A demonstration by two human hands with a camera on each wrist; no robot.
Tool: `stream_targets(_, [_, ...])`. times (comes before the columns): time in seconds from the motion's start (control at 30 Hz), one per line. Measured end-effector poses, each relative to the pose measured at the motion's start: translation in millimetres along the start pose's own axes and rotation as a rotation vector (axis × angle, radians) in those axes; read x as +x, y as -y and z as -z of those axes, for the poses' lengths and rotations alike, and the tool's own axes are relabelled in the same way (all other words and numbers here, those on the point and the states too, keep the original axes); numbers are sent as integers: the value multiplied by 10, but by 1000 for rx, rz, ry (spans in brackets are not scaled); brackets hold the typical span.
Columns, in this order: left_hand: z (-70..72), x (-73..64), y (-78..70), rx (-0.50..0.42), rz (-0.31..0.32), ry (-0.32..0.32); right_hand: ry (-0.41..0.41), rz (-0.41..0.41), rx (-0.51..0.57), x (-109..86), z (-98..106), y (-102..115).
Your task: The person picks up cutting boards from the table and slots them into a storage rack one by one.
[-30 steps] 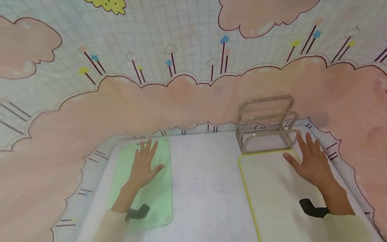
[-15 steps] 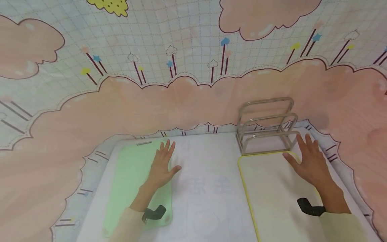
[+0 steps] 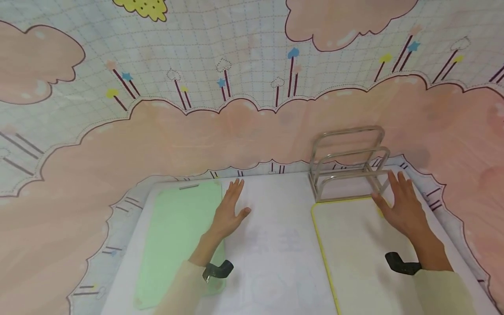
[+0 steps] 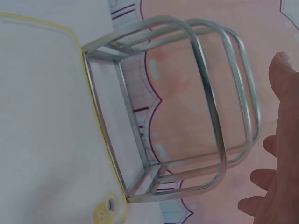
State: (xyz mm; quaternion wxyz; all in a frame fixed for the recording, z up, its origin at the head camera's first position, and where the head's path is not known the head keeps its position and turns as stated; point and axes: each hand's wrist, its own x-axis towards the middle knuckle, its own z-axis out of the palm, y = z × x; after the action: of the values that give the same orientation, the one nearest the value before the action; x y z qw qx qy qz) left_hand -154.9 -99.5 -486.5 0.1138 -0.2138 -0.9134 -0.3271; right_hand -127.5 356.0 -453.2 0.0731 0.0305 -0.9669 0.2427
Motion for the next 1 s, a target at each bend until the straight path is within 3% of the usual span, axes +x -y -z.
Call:
stream_targets(0.2, [-123, 97, -163, -44, -24, 34, 7, -7, 24, 60, -12, -53])
stream_targets(0.5, [-325, 239, -336, -40, -89, 83, 10, -17, 47, 107, -26, -108])
stream_targets(0.77, [-444, 316, -473, -104, -85, 82, 30, -66, 26, 168, -72, -156])
stream_targets(1.0, [-588, 403, -639, -138, -118, 94, 14, -46, 101, 233, -75, -240])
